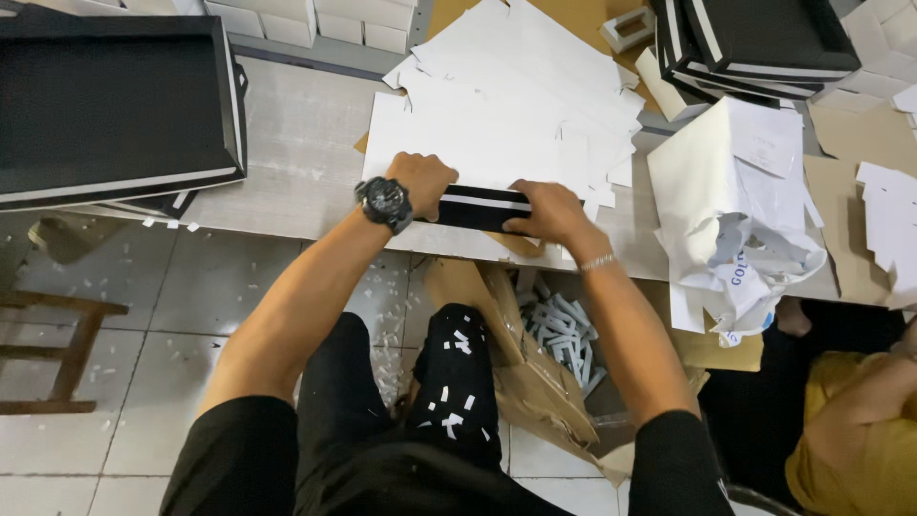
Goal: The person assembles a black rectangular frame by attaching white strips to its edges. They then fold white paper pieces and insert them into the frame. The task is performed on a cluttered table with stacks of frames and paper.
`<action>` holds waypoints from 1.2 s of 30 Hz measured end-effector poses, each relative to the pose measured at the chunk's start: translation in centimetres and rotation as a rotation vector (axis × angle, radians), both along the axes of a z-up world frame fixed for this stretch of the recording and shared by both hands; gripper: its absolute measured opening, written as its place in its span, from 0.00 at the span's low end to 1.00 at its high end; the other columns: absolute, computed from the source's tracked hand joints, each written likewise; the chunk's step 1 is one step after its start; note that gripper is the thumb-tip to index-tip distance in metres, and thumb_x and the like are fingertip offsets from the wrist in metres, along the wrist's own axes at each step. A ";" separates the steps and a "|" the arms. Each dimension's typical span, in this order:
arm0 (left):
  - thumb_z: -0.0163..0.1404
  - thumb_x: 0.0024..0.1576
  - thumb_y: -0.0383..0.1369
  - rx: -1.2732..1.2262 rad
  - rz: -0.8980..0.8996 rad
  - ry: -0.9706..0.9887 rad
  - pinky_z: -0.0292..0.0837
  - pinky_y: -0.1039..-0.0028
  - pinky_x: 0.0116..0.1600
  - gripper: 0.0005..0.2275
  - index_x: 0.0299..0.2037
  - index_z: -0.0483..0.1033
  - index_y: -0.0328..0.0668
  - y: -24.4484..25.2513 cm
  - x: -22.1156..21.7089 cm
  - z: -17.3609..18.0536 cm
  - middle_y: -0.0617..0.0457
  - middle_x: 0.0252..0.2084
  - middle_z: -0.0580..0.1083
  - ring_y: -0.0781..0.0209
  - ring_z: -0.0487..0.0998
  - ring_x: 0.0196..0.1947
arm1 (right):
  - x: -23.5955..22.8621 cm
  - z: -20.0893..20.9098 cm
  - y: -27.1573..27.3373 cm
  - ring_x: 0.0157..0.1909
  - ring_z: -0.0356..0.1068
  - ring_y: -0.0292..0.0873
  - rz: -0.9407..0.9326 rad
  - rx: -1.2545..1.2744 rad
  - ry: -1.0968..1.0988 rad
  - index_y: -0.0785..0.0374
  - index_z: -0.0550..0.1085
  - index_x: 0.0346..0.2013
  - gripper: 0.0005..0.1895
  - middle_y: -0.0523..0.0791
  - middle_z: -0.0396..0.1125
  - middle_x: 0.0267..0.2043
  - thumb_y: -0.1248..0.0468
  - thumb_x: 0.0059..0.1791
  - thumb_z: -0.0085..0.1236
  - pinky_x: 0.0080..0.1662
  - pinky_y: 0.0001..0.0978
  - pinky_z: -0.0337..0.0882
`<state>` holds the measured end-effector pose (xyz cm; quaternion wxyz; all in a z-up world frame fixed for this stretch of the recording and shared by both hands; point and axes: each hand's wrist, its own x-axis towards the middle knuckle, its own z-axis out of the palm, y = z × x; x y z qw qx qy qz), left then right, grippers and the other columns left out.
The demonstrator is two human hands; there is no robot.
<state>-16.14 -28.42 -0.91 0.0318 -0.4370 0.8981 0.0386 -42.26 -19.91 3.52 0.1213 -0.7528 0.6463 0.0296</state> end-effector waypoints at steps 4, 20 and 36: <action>0.77 0.31 0.42 0.116 0.060 0.006 0.78 0.54 0.43 0.27 0.44 0.88 0.55 -3.2 -1.3 -3.9 0.54 0.34 0.83 0.45 0.86 0.37 | 0.8 2.1 -2.2 0.55 0.80 0.54 0.020 0.112 0.065 0.41 0.83 0.56 0.29 0.43 0.81 0.48 0.46 0.40 0.78 0.56 0.54 0.77; 0.72 0.45 0.36 0.272 0.099 0.038 0.81 0.45 0.53 0.19 0.46 0.87 0.40 0.8 0.4 3.7 0.42 0.42 0.85 0.36 0.86 0.48 | 1.5 3.6 -2.4 0.51 0.81 0.59 0.095 0.188 -0.010 0.55 0.86 0.50 0.24 0.52 0.81 0.42 0.52 0.42 0.77 0.55 0.54 0.78; 0.68 0.46 0.34 0.242 0.094 0.060 0.80 0.45 0.55 0.17 0.46 0.88 0.41 0.8 0.4 2.5 0.43 0.43 0.85 0.35 0.86 0.49 | 1.9 4.6 -1.3 0.53 0.80 0.62 0.083 0.180 -0.053 0.59 0.85 0.53 0.23 0.55 0.81 0.45 0.57 0.45 0.75 0.57 0.57 0.77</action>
